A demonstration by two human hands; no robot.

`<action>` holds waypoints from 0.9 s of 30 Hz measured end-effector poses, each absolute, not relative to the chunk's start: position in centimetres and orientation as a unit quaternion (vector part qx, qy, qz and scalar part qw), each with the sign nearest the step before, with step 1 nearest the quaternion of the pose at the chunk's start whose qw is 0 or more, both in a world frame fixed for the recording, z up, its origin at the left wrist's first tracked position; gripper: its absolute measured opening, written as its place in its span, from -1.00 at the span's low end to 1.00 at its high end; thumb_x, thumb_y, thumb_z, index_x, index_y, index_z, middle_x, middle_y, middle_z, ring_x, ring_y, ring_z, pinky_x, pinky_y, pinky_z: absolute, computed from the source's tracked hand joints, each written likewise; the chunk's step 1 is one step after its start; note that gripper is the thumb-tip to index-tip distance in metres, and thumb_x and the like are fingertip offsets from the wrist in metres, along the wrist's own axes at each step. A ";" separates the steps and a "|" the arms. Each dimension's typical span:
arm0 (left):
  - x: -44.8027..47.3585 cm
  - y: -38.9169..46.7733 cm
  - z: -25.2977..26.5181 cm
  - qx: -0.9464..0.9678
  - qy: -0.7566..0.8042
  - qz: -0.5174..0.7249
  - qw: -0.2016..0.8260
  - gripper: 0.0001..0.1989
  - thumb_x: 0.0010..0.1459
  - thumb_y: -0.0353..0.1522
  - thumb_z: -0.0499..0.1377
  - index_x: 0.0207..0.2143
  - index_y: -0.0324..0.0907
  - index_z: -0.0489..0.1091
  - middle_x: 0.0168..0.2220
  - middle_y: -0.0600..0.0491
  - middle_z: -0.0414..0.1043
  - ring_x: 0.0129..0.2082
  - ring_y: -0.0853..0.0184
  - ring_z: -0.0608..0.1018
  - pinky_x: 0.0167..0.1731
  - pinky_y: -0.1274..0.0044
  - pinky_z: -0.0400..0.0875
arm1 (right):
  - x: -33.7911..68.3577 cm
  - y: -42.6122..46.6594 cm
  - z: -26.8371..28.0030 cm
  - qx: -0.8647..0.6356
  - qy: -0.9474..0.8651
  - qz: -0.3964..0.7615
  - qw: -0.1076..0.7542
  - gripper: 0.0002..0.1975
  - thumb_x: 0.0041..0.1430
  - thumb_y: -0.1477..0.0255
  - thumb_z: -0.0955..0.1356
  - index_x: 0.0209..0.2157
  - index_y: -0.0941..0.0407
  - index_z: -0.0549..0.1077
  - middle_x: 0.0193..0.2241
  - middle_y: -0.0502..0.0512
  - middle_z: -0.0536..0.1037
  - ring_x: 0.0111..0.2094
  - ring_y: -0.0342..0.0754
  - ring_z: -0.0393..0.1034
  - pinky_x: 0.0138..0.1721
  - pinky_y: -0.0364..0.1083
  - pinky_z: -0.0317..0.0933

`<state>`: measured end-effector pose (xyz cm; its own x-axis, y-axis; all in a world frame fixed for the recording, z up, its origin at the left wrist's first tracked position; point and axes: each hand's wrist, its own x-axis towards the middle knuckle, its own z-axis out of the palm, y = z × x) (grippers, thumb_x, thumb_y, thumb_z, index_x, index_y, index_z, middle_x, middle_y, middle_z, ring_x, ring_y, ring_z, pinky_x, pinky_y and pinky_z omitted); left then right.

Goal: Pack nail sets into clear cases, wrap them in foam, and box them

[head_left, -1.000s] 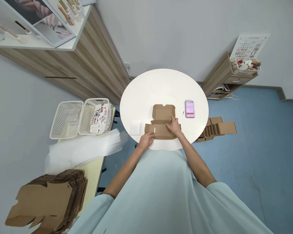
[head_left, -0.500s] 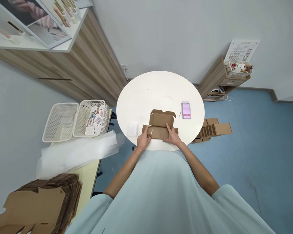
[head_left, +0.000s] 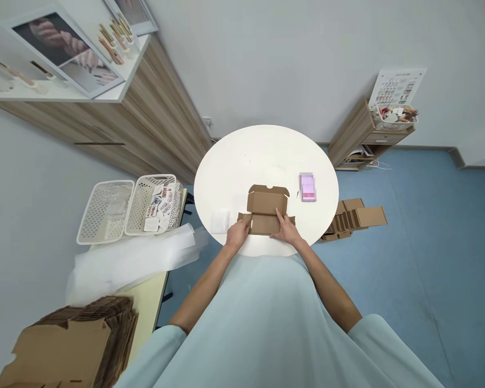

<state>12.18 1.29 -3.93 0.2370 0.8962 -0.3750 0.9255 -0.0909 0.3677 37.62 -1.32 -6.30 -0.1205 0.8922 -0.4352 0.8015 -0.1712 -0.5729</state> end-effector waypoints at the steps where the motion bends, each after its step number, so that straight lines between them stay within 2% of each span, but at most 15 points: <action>1: 11.9 1.2 -4.1 0.728 0.637 -0.003 0.254 -0.60 0.40 -0.42 0.09 0.23 0.00 0.41 0.03 -0.09 0.53 0.05 0.11 0.59 -0.12 0.42 0.46 | 37.6 -1.3 -6.3 -0.660 -0.643 0.384 0.058 0.28 0.12 0.25 0.62 0.59 -0.12 -0.24 0.33 0.40 0.26 0.13 0.26 0.52 0.06 0.12 0.40; 3: 11.2 1.1 -4.4 0.686 0.692 0.025 0.221 -0.52 0.37 -0.36 0.18 0.31 -0.08 0.33 0.15 -0.18 0.44 0.15 0.05 0.54 -0.07 0.39 0.48 | 37.7 -1.4 -6.4 -0.661 -0.645 0.380 0.057 0.27 0.13 0.23 0.61 0.59 -0.12 -0.23 0.34 0.41 0.25 0.14 0.27 0.51 0.08 0.12 0.39; 6: 10.3 1.1 -4.8 0.627 0.741 -0.001 0.242 -0.62 0.37 -0.26 0.23 0.17 -0.18 0.41 0.16 -0.24 0.42 0.09 0.02 0.58 -0.10 0.35 0.49 | 37.7 -1.4 -6.6 -0.661 -0.644 0.381 0.056 0.26 0.13 0.21 0.61 0.59 -0.13 -0.22 0.35 0.41 0.22 0.15 0.27 0.50 0.08 0.11 0.38; 9: 10.1 1.0 -4.9 0.630 0.725 0.000 0.278 -0.81 0.41 -0.27 0.15 -0.04 -0.14 0.47 0.08 -0.19 0.51 -0.04 0.09 0.63 -0.13 0.36 0.47 | 37.8 -1.4 -6.8 -0.659 -0.647 0.380 0.056 0.27 0.13 0.21 0.61 0.59 -0.13 -0.24 0.32 0.39 0.25 0.12 0.25 0.51 0.05 0.11 0.40; 14: 11.5 0.2 -4.3 0.622 0.713 0.048 0.321 -0.85 0.41 -0.25 0.16 -0.06 -0.09 0.44 -0.22 0.00 0.63 -0.15 0.13 0.66 -0.17 0.40 0.43 | 37.7 -1.4 -6.6 -0.662 -0.642 0.383 0.057 0.31 0.08 0.21 0.63 0.59 -0.14 -0.25 0.32 0.39 0.27 0.11 0.26 0.52 0.06 0.14 0.41; 16: 12.4 -0.1 -4.1 0.626 0.703 0.066 0.332 -0.80 0.39 -0.17 0.20 -0.07 -0.08 0.43 -0.19 0.01 0.64 -0.14 0.14 0.66 -0.19 0.41 0.42 | 37.6 -1.4 -6.5 -0.661 -0.640 0.387 0.059 0.34 0.06 0.21 0.64 0.59 -0.14 -0.25 0.34 0.42 0.24 0.14 0.29 0.51 0.08 0.16 0.40; 19: 13.4 0.0 -4.1 0.640 0.684 0.085 0.338 -0.70 0.35 -0.07 0.25 -0.08 -0.09 0.43 -0.04 -0.03 0.63 -0.14 0.15 0.65 -0.17 0.40 0.44 | 37.5 -1.3 -6.2 -0.661 -0.635 0.396 0.052 0.39 0.02 0.24 0.66 0.59 -0.14 -0.27 0.38 0.44 0.20 0.16 0.32 0.50 0.10 0.17 0.40; 22: 14.0 0.4 -4.7 0.646 0.679 0.089 0.339 -0.74 0.38 -0.16 0.23 -0.02 -0.11 0.39 0.03 -0.06 0.60 -0.15 0.17 0.64 -0.14 0.39 0.44 | 37.5 -1.3 -6.2 -0.662 -0.635 0.397 0.044 0.41 0.00 0.26 0.67 0.59 -0.13 -0.29 0.39 0.46 0.17 0.19 0.34 0.49 0.12 0.18 0.39; 25: 14.1 0.9 -5.6 0.644 0.681 0.083 0.339 -0.76 0.36 -0.28 0.23 0.02 -0.13 0.35 0.00 -0.07 0.59 -0.12 0.17 0.63 -0.12 0.39 0.43 | 37.6 -1.3 -6.2 -0.655 -0.640 0.399 0.040 0.44 -0.02 0.27 0.68 0.59 -0.13 -0.31 0.40 0.47 0.16 0.22 0.35 0.46 0.15 0.19 0.38; 27: 14.1 1.1 -6.2 0.644 0.682 0.076 0.338 -0.80 0.34 -0.32 0.23 -0.02 -0.12 0.35 -0.04 -0.07 0.58 -0.08 0.15 0.62 -0.11 0.39 0.42 | 37.7 -1.2 -6.1 -0.651 -0.641 0.404 0.038 0.44 -0.02 0.26 0.68 0.59 -0.13 -0.32 0.41 0.47 0.14 0.24 0.36 0.44 0.16 0.20 0.38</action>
<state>14.15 1.10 -6.19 0.0576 0.9298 -0.3634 0.8273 0.1593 0.5387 37.68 -1.23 -6.14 -0.1487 0.8666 -0.4764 0.8046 -0.1741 -0.5678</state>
